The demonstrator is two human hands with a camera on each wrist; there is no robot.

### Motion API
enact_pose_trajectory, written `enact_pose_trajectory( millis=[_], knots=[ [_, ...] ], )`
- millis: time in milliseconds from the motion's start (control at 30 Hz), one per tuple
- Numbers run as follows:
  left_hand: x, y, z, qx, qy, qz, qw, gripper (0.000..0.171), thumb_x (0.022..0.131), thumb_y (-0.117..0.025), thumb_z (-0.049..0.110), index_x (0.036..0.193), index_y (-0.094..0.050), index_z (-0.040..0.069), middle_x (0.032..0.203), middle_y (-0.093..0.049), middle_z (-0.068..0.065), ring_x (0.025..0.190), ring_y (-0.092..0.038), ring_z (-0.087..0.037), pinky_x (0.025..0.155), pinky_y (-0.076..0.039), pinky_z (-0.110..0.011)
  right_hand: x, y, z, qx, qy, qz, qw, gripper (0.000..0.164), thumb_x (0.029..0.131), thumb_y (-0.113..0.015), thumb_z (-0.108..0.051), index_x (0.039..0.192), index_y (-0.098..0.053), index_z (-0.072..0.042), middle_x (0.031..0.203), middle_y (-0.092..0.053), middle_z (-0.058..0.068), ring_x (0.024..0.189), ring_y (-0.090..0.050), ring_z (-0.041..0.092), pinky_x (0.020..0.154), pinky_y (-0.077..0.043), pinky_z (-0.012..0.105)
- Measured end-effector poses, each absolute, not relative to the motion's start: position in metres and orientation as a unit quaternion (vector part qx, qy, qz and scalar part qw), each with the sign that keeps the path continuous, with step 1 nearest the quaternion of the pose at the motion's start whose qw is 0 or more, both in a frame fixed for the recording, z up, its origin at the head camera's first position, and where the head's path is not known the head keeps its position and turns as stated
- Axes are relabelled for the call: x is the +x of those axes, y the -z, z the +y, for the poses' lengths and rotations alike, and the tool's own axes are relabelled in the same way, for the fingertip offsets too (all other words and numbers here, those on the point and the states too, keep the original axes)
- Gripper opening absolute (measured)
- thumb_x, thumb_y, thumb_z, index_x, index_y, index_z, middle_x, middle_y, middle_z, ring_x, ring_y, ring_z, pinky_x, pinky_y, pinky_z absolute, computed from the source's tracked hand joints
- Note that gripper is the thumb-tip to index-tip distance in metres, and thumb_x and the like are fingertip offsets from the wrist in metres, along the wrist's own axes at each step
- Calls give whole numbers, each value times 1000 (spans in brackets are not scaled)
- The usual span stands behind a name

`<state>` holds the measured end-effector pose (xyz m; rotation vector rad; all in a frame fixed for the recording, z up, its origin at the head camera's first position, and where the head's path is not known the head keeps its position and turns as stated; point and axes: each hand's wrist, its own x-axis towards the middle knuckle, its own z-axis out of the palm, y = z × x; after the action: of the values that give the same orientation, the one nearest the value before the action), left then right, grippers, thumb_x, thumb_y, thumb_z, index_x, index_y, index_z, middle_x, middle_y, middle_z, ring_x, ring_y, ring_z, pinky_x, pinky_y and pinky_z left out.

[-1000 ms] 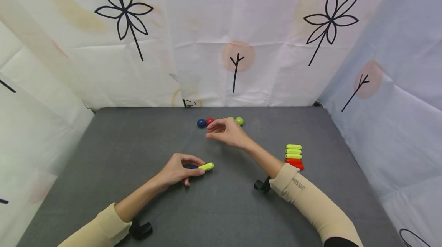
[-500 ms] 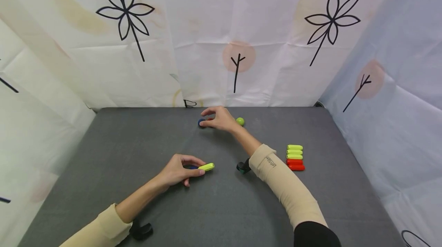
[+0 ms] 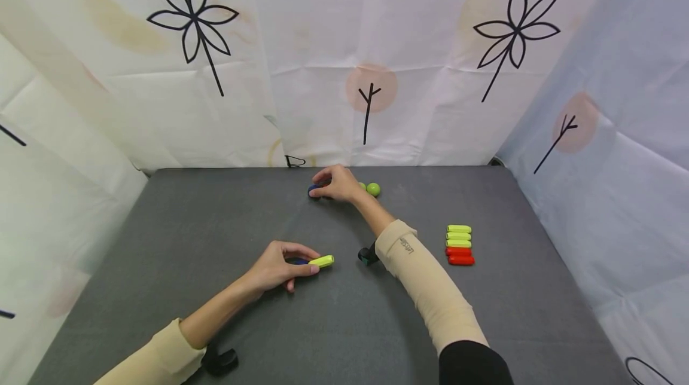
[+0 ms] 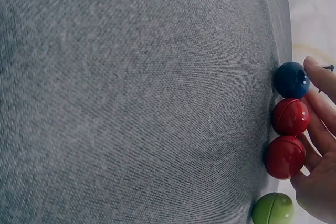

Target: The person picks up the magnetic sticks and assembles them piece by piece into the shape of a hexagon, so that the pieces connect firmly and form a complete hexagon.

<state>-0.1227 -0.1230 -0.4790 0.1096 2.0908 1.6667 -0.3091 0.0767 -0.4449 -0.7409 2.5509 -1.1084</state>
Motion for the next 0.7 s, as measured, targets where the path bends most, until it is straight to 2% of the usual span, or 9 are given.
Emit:
enact_pose_trajectory(
  millis=[367,600,700],
  knots=[
    [-123,479,-122,36,-608,759,232,33,89,-92,29,117,-83,16,116,-81,-7,45,-55,-7,47,-52,-23,-314,452,75,-242,377,884,135,39,97,-84,-24,130,-77,-4,131,-78,15,123,-73,30,96,-61,40],
    [-123,479,-122,37,-607,759,232,32,89,-92,29,117,-84,16,116,-81,-7,45,-55,-8,47,-52,-23,-312,448,77,-252,396,873,131,38,99,-83,-24,130,-76,-3,129,-79,17,116,-76,33,99,-62,45],
    [-123,479,-122,38,-607,760,231,32,89,-92,29,117,-84,16,116,-81,-7,45,-55,-8,48,-52,-23,-310,443,79,-258,407,867,127,38,99,-82,-25,130,-76,-4,129,-79,17,120,-75,34,103,-61,47]
  ],
)
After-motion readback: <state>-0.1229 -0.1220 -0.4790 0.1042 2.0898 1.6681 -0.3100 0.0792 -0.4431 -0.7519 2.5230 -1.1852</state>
